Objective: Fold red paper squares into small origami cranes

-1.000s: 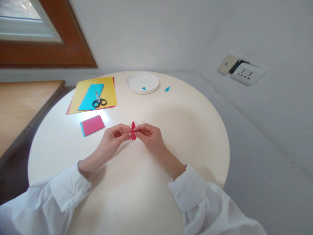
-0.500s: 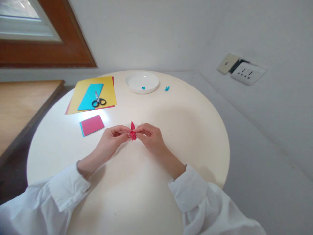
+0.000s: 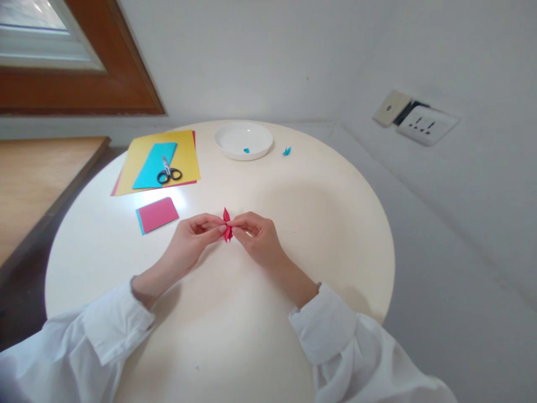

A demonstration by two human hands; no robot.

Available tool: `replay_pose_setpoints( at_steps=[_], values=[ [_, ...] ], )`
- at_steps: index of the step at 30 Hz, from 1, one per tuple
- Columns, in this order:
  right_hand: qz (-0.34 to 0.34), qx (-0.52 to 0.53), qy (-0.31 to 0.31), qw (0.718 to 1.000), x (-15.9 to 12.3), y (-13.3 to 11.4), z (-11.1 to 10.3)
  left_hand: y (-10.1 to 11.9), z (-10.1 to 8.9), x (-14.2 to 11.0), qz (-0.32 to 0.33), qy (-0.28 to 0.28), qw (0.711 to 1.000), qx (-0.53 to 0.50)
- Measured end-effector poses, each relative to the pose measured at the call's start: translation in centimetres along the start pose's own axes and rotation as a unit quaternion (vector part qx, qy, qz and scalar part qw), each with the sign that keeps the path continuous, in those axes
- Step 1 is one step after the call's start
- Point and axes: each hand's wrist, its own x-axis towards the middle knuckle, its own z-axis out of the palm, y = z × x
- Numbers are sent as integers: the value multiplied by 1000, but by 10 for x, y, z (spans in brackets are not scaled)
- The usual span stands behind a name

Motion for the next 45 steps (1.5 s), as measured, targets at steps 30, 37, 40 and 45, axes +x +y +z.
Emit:
replay_pose_setpoints(
  at_steps=[30,37,40,45],
  values=[
    [69,23,35,997,3,3,5,5,2,-2,94,40,990,99],
    [69,24,9,997,2,3,5,2,0,-1,101,34,988,113],
    [64,22,-6,998,2,2,6,0,-1,0,110,29,986,123],
    [74,24,-3,997,1,-1,7,0,-2,0,110,22,986,122]
  ],
)
